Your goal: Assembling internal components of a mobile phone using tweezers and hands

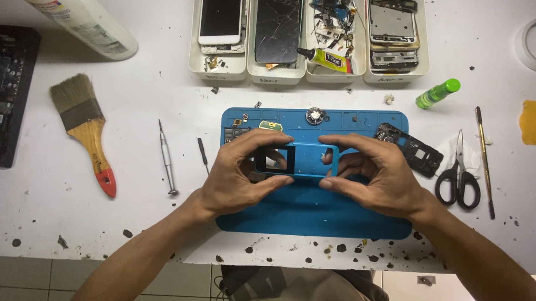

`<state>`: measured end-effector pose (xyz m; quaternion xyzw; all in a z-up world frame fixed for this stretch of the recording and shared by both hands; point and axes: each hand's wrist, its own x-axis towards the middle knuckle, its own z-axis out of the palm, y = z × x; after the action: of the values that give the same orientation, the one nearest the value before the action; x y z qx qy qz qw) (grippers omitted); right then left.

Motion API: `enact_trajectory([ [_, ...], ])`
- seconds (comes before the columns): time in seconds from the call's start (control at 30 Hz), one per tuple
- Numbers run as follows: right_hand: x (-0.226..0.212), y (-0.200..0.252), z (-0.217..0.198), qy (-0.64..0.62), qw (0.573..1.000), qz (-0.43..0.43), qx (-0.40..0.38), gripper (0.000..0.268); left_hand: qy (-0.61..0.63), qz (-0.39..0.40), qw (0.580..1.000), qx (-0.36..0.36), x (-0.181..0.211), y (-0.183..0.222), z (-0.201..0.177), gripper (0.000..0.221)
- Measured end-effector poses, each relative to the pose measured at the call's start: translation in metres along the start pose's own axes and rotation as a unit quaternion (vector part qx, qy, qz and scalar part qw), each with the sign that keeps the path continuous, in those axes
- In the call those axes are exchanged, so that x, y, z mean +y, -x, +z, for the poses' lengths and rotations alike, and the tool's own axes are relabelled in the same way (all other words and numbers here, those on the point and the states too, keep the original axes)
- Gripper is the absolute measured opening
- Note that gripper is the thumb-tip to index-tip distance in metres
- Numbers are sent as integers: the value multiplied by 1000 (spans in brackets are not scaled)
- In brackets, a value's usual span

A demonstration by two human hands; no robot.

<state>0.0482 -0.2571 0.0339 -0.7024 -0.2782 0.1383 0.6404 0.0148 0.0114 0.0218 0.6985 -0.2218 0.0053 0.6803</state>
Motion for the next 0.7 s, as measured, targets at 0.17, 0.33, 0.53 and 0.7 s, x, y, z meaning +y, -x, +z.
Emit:
enact_trajectory([
  [0.17, -2, 4, 12, 71, 996, -47, 14, 61, -18, 25, 1000, -5, -3, 3, 4, 52],
  [0.33, 0, 8, 15, 138, 985, -104, 12, 57, -27, 53, 998, -13, -8, 6, 5, 48],
  [0.53, 4, 8, 12, 198, 966, -165, 4, 56, -23, 70, 997, -11, -8, 7, 10, 46],
  [0.7, 14, 13, 10, 204, 965, -167, -8, 60, -40, 65, 997, -16, -4, 7, 10, 44],
])
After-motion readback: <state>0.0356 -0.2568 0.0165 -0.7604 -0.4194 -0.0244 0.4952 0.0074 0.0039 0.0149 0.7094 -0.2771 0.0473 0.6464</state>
